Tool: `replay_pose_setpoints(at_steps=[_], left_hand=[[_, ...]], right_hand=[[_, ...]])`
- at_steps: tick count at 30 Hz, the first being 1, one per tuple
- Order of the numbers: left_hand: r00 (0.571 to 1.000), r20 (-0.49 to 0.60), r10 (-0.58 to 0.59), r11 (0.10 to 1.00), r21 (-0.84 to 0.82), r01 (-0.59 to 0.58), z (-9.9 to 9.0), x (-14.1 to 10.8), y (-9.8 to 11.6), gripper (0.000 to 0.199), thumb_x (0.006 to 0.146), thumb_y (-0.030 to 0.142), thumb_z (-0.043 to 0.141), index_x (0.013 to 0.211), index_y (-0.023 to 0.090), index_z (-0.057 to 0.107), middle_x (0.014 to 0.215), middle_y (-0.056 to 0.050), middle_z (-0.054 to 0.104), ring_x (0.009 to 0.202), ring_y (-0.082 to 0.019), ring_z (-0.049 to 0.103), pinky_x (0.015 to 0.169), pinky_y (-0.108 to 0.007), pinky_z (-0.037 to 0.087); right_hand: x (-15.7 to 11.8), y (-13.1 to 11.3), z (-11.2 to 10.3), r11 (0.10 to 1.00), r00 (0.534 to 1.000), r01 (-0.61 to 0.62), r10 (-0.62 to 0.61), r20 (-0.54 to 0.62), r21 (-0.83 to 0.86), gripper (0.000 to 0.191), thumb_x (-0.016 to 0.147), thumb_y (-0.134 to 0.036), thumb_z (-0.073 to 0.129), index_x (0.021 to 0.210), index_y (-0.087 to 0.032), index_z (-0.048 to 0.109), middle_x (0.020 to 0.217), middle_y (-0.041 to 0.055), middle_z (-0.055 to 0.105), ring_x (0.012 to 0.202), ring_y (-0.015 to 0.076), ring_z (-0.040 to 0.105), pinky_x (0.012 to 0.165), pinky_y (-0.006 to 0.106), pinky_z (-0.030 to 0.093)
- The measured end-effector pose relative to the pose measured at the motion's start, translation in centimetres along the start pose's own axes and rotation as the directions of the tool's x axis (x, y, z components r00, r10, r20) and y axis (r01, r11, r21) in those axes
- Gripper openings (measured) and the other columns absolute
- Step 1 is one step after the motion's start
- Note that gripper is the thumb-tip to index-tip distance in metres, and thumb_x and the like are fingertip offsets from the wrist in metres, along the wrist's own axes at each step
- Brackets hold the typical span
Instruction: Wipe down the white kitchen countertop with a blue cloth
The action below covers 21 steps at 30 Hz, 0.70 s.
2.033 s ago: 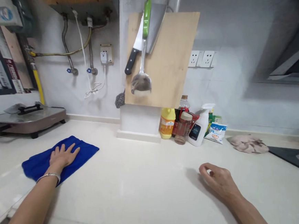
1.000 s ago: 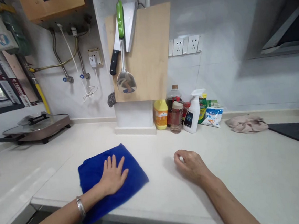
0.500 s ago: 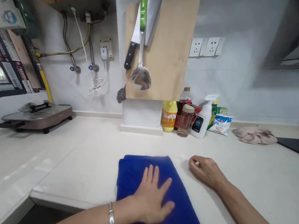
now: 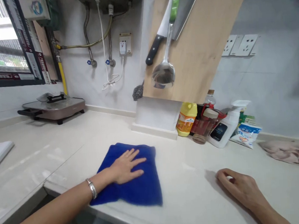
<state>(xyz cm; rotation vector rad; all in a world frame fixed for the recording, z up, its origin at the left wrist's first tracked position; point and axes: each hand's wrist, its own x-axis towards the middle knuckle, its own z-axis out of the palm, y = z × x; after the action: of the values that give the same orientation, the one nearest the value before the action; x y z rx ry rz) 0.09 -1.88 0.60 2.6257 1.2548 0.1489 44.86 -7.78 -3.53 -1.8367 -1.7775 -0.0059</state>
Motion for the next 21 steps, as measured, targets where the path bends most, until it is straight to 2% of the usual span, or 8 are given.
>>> replay_pose_setpoints(at_steps=[5,10,14,17,21], left_hand=[[0.976,-0.102,-0.192,0.98,0.025,0.195,-1.1,-0.4,-7.6,0.066,0.091,0.07,0.03,0.148,0.038,0.034,0.162,-0.004,0.014,0.15,-0.029,0.007,0.122,-0.049,0.008],[0.915,-0.159,-0.37,0.925,0.03,0.38,-2.4,-1.4,-14.0,0.067,0.09,0.07,0.03,0.148,0.037,0.035,0.162,-0.004,0.016,0.15,-0.029,0.008,0.121,-0.047,0.008],[0.846,-0.185,-0.501,0.856,0.04,0.515,-3.5,-2.6,-18.3,0.068,0.09,0.069,0.03,0.149,0.036,0.034,0.162,-0.004,0.017,0.15,-0.028,0.009,0.121,-0.045,0.008],[0.784,-0.212,-0.583,0.798,0.031,0.602,-4.3,-3.7,-21.0,0.069,0.091,0.068,0.029,0.15,0.033,0.032,0.162,-0.006,0.018,0.149,-0.031,0.01,0.12,-0.047,0.009],[0.671,-0.238,-0.703,0.687,0.018,0.726,-5.5,-6.1,-23.4,0.071,0.092,0.065,0.027,0.152,0.028,0.029,0.162,-0.009,0.019,0.148,-0.035,0.013,0.119,-0.049,0.011]], right_hand=[[0.2,0.8,0.0,0.998,0.998,-0.058,0.058,0.001,-0.013,0.04,0.078,-0.059,0.047,0.075,-0.027,0.072,0.062,0.0006,0.067,0.05,0.0199,0.06,0.058,0.031,0.049],[0.7,1.7,0.0,0.989,0.989,-0.14,0.142,0.047,-0.037,0.043,0.071,-0.068,0.047,0.074,-0.033,0.073,0.074,0.0032,0.072,0.06,0.0246,0.067,0.062,0.035,0.052],[0.8,2.5,-0.1,0.987,0.988,-0.147,0.15,0.044,-0.057,0.042,0.069,-0.068,0.05,0.073,-0.034,0.074,0.08,0.0051,0.074,0.065,0.0274,0.069,0.06,0.036,0.053],[0.8,2.8,-0.2,0.984,0.986,-0.158,0.162,0.049,-0.076,0.042,0.072,-0.067,0.049,0.076,-0.033,0.074,0.079,0.0042,0.074,0.066,0.0278,0.07,0.059,0.036,0.053],[0.7,2.2,-0.2,0.982,0.983,-0.167,0.172,0.059,-0.085,0.045,0.073,-0.067,0.045,0.076,-0.032,0.073,0.073,0.0015,0.073,0.067,0.0265,0.069,0.063,0.035,0.053]])
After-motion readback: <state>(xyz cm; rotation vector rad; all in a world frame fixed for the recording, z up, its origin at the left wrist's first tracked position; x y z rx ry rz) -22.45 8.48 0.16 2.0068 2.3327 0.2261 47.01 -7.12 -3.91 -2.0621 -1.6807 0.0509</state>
